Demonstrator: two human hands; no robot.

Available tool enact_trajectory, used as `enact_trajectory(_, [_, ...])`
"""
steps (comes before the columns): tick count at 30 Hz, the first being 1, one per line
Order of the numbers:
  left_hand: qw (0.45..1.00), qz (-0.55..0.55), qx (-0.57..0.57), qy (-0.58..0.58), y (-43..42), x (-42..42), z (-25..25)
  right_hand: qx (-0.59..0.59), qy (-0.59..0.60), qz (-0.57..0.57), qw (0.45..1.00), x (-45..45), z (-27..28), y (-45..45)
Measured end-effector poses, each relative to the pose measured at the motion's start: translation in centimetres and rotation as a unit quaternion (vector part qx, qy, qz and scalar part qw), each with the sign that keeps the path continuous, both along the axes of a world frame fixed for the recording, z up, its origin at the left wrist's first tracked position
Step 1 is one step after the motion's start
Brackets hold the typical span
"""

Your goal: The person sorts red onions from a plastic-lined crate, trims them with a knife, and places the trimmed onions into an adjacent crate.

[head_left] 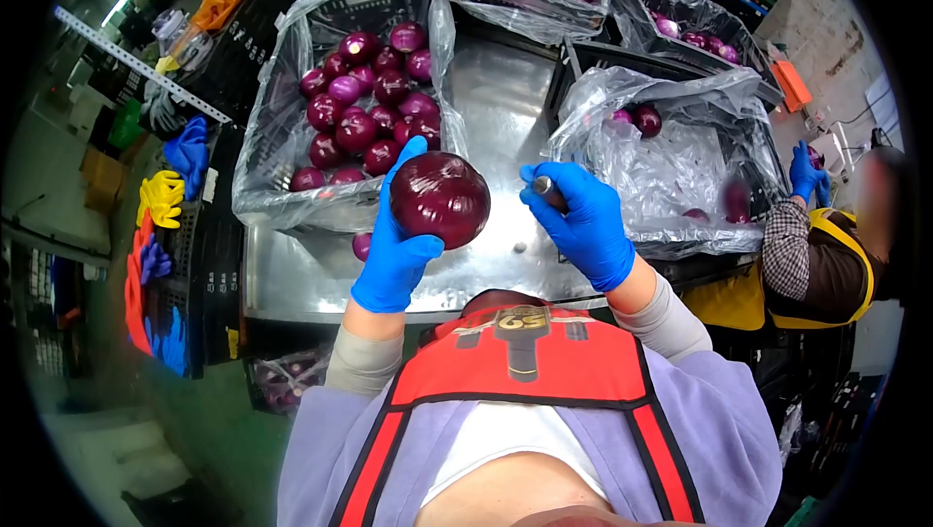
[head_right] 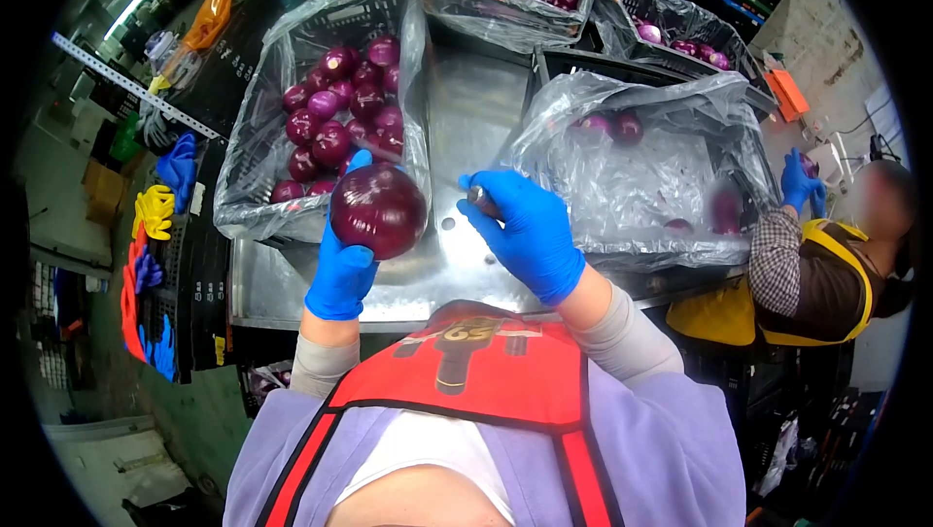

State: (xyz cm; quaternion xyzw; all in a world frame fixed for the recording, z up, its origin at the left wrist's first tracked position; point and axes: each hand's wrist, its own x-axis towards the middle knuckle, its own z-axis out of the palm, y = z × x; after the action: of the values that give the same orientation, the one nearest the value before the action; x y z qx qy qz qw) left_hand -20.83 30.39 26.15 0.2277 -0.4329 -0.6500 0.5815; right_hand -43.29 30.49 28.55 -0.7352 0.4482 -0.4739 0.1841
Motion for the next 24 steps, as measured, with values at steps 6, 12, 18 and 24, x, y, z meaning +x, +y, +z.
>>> enact_trajectory(6, [1.000,-0.009,0.007,0.005,0.0,-0.2,1.3,-0.106,0.151,-0.011,0.983,1.0,1.4,-0.5])
enact_trajectory(12, [0.999,0.010,-0.003,-0.045,-0.2,-0.3,1.4,-0.102,0.165,0.027,0.981,1.5,1.2,-0.9])
enact_trajectory(18, [0.999,0.009,0.003,-0.037,-0.2,-0.4,1.4,-0.104,0.168,0.032,0.980,1.7,1.2,-1.0])
enact_trajectory(24, [0.999,0.001,0.004,-0.032,-0.1,-0.3,1.5,-0.109,0.191,0.023,0.975,1.7,1.2,-0.9])
